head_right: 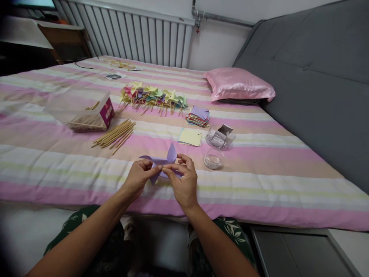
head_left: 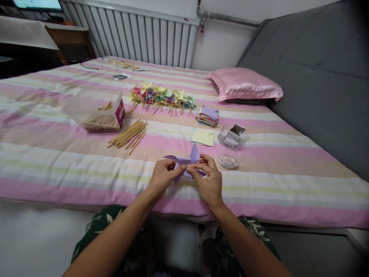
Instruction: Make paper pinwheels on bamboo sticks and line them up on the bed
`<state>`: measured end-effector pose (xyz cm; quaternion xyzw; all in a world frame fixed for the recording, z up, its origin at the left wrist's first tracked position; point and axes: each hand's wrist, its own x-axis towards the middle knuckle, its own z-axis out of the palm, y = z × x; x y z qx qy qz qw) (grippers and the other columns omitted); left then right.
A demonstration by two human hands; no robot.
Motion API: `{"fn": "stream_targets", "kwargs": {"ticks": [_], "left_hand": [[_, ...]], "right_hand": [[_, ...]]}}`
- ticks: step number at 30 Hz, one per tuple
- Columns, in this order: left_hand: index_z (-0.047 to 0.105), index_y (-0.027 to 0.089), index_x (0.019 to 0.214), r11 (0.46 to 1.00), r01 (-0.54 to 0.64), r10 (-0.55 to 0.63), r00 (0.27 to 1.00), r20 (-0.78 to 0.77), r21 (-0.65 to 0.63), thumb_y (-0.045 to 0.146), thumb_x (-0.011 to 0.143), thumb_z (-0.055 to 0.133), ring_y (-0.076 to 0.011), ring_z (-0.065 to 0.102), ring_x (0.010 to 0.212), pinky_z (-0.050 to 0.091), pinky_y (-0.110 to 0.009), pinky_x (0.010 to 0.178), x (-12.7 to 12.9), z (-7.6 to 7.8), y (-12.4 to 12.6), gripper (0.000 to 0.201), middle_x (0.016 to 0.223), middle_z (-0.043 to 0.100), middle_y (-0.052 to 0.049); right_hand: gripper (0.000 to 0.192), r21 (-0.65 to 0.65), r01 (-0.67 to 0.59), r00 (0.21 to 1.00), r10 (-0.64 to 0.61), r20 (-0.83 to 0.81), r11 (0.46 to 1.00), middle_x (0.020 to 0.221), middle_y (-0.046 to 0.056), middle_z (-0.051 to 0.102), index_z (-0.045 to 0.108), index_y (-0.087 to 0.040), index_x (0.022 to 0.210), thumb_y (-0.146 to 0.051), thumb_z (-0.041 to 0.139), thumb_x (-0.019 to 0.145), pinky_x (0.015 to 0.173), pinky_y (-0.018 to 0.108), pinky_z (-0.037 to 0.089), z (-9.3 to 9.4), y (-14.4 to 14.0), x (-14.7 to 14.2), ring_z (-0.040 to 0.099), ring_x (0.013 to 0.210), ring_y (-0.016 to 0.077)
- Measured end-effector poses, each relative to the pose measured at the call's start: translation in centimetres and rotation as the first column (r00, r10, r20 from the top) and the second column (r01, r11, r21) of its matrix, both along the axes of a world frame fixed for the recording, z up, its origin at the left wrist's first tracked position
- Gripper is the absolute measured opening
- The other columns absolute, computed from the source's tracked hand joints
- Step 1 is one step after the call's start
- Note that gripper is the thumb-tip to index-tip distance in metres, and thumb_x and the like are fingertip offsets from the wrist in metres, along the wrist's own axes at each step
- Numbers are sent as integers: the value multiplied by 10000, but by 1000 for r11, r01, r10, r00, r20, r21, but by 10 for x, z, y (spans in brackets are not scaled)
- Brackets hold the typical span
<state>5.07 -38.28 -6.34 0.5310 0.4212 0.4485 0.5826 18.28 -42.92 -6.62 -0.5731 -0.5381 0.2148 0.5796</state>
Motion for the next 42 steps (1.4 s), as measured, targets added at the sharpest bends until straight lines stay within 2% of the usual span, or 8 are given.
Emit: {"fn": "stream_targets", "kwargs": {"ticks": [9,15,24,29,34,36,40,42], "left_hand": [[463,146,449,1000,5,-5,1000,8,-21,365,583,747,-43,303,425,241,-188,421,-1,0,0,383,449,375,65],[469,148,440,1000,15,-14,999,-38,13,356,596,725,-44,294,415,213,-193,411,-1,5,-1,365,437,362,64],[445,161,424,1000,-15,17,998,-63,26,320,598,704,-45,289,389,202,-198,392,1,6,-3,350,412,351,70],[433,165,429,999,-12,15,996,-87,36,311,623,691,-43,288,375,196,-196,379,1,3,-4,354,399,350,70],[415,160,424,999,-22,24,998,-63,29,322,600,717,-39,295,387,211,-187,387,1,3,-3,385,414,338,75],[417,157,423,999,-20,22,998,-59,30,329,600,720,-37,297,391,214,-183,388,0,3,-3,391,417,338,76],[427,153,416,999,-21,23,998,-50,30,337,593,723,-35,295,385,213,-181,381,1,4,-3,391,410,341,76],[455,149,419,1000,-19,20,999,-50,23,335,587,725,-39,314,384,223,-181,378,1,5,-3,368,410,368,69]], "right_hand": [[67,-2,-5,1000,5,2,1000,1017,59,563,731,-225,759,-267,690,727,870,326,459,4,-1,-1,549,950,182],[85,-45,-50,999,49,-24,998,944,51,609,709,-211,748,-278,658,759,860,314,459,4,-2,0,574,947,188],[115,-46,-127,989,123,-81,991,767,17,643,655,-181,736,-273,618,792,726,270,461,8,-3,-1,594,749,153],[116,-60,-105,986,96,-132,993,716,12,637,628,-171,732,-278,636,775,697,265,450,6,-4,-3,580,704,145],[220,-14,-29,977,25,-212,999,705,-25,535,494,-186,740,-288,688,721,644,243,432,0,-2,-5,532,673,120],[262,-13,-38,965,33,-260,999,717,-30,538,464,-194,787,-285,698,712,633,241,429,-1,-2,-6,532,669,117],[280,-44,-125,942,105,-319,991,800,14,633,519,-183,941,-287,677,735,684,269,453,1,-2,-7,587,738,146],[223,-51,-163,946,141,-292,985,821,33,660,584,-169,927,-295,655,757,702,275,457,2,-2,-7,598,760,157]]}}
